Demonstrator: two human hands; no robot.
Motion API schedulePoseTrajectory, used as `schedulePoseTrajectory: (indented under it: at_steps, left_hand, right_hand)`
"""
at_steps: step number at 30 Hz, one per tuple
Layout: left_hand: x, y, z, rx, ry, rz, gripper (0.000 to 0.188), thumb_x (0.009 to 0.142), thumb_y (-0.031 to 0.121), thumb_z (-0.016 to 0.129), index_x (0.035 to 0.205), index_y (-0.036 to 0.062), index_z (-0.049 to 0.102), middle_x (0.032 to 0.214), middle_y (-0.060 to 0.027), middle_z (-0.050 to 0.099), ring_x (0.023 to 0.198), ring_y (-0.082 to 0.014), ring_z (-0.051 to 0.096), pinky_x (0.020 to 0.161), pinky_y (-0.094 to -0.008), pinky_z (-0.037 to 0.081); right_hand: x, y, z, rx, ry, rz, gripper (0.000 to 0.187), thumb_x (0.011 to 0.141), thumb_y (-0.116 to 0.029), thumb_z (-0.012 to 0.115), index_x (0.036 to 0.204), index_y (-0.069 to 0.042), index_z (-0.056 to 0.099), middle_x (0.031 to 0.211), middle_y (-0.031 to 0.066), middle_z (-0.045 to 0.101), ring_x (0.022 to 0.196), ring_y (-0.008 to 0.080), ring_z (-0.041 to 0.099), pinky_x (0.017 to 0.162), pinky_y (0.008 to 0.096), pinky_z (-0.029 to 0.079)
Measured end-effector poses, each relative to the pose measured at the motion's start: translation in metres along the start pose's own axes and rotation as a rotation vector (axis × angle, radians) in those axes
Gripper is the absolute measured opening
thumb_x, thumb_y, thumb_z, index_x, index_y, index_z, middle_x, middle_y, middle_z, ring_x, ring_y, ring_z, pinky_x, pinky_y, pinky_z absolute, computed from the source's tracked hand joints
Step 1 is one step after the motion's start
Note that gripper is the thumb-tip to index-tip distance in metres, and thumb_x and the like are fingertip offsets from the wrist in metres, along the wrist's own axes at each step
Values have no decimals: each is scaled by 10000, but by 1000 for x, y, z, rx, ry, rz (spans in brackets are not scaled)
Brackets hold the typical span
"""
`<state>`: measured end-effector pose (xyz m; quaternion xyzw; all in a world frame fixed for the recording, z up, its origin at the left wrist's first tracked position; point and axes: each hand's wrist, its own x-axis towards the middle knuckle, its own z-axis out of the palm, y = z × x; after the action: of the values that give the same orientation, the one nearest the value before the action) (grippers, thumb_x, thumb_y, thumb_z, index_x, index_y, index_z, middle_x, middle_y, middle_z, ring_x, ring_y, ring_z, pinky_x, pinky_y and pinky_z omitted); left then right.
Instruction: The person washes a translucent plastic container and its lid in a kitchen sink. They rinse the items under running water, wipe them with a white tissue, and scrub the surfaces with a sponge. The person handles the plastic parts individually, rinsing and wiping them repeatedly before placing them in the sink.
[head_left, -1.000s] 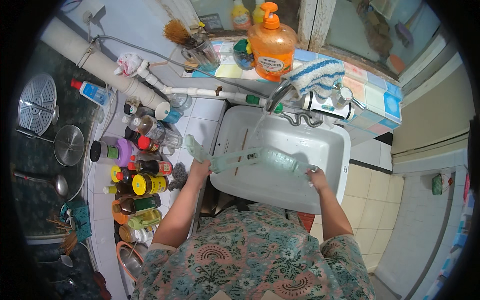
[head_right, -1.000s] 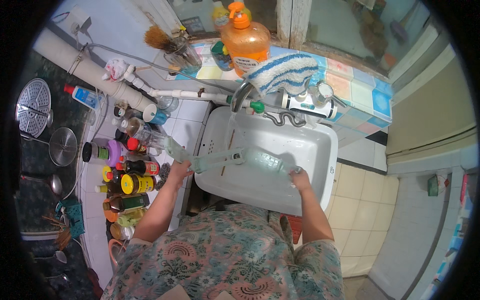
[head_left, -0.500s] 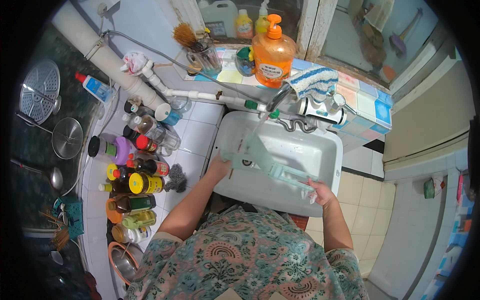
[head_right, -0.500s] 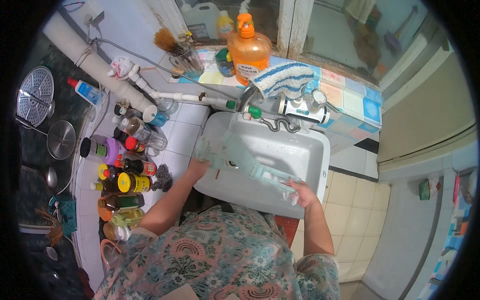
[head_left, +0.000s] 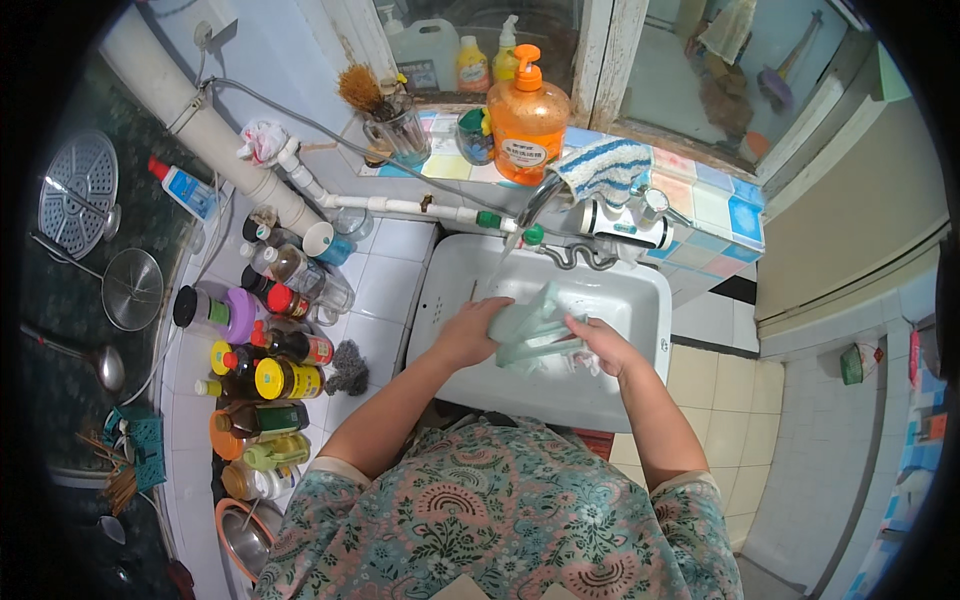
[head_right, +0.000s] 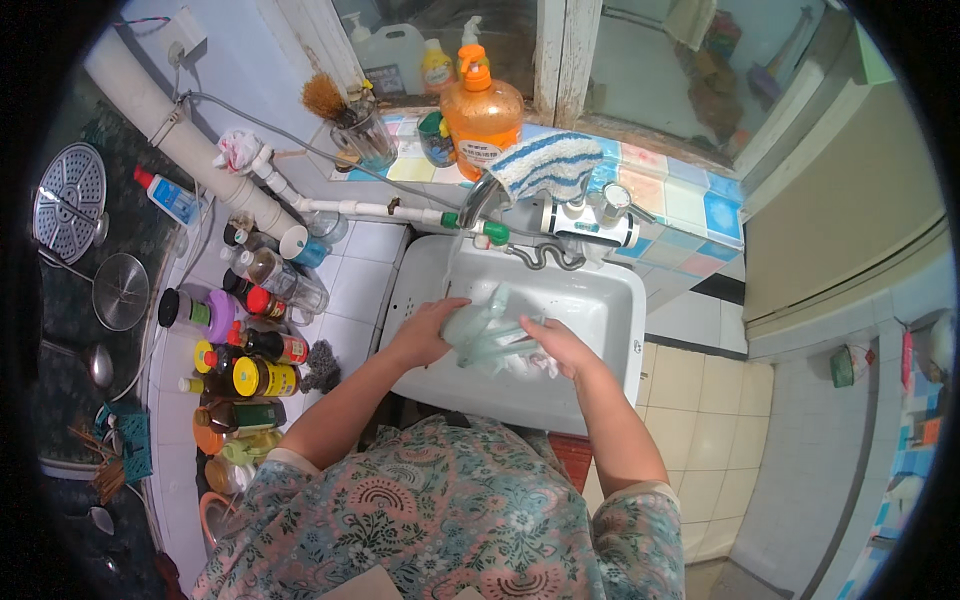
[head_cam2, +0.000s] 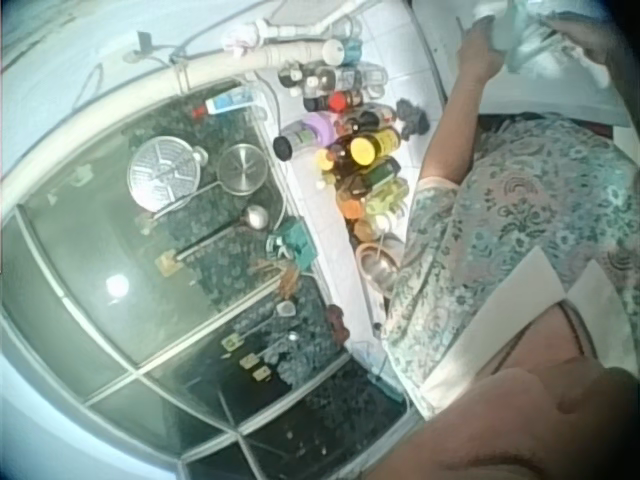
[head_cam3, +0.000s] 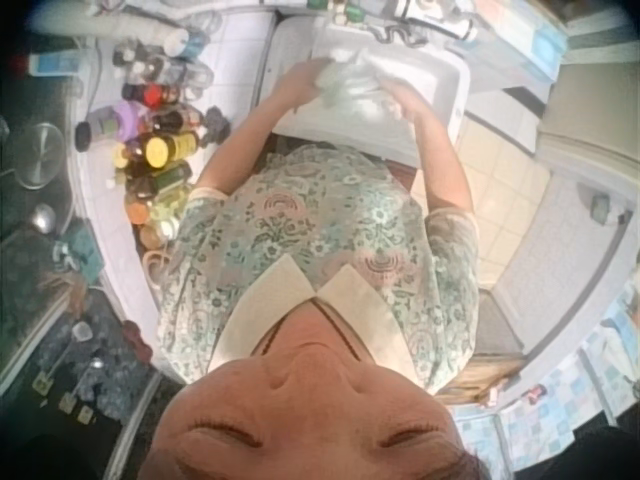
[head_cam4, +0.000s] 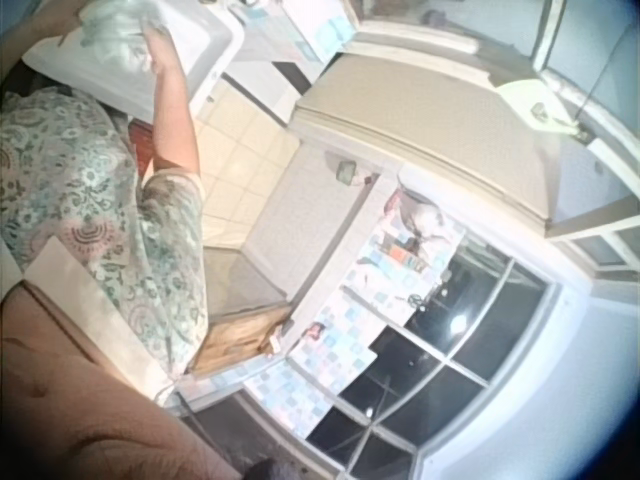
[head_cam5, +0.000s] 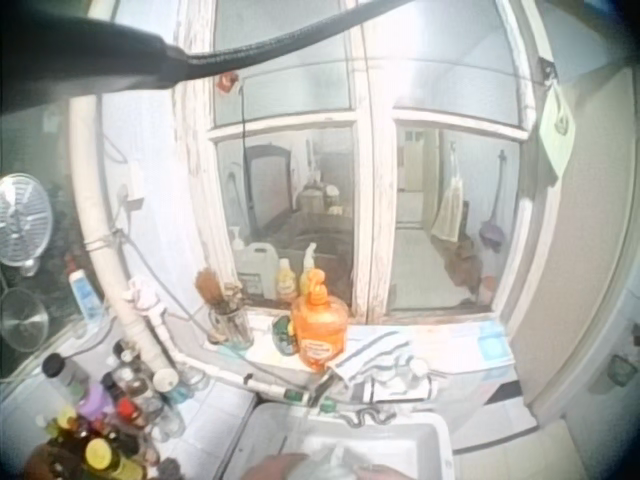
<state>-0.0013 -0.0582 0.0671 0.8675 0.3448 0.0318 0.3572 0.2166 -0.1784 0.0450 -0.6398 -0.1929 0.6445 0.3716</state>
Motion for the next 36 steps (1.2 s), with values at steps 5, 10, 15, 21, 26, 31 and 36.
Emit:
schedulePoseTrajectory:
  at_steps: [5,10,15,21,26,31,36]
  left_hand:
    - [15,-19,15,-318,-89,139,767,643,197,772,1294,114,375,1354,-107,412,1253,-265,401,1019,-360,351]
    - [5,1,-4,-397,-211,118,791,666,222,783,1305,36,356,1334,-132,420,1260,-266,389,1039,-363,323]
    - [-2,11,-4,-581,-146,122,760,715,222,749,1342,50,356,1327,-120,426,1255,-248,389,1030,-354,324]
    - [11,-33,-7,-856,-221,-7,673,775,177,679,1371,116,372,1360,-56,399,1230,-195,392,1025,-323,301]
    - [11,-36,-6,-903,-275,19,624,777,123,625,1359,117,401,1352,-42,412,1234,-181,372,1036,-320,280]
    - [17,-54,5,-998,-222,44,626,758,80,591,1355,97,404,1346,-36,421,1218,-175,382,1030,-329,292]
    - [24,-56,9,-1238,-247,-23,598,764,97,598,1334,79,420,1312,-31,447,1190,-172,404,1000,-324,321]
  right_hand:
    - [-7,-24,15,-64,-124,-86,459,882,-317,500,1200,14,517,1116,106,573,971,161,535,767,286,453]
    - [-17,-41,25,-38,-107,-128,427,886,-322,490,1188,-22,521,1061,90,591,904,144,554,661,276,459]
    - [-12,-60,38,0,-86,-96,399,890,-347,495,1134,-34,534,1004,86,602,835,128,568,591,267,443]
    - [-3,-63,42,-14,-11,-84,520,826,-478,591,1142,-69,536,1064,59,538,875,135,509,624,279,420]
    - [9,-54,41,-372,215,-414,500,802,-373,657,1175,-57,551,1073,86,539,952,184,530,765,310,451]
    - [4,-67,52,-623,381,-828,420,779,-258,683,1161,-111,589,1089,82,557,959,228,566,786,302,460]
    - [-2,-89,68,-614,345,-811,339,777,-218,684,1088,-99,622,1050,55,569,920,221,575,738,298,463]
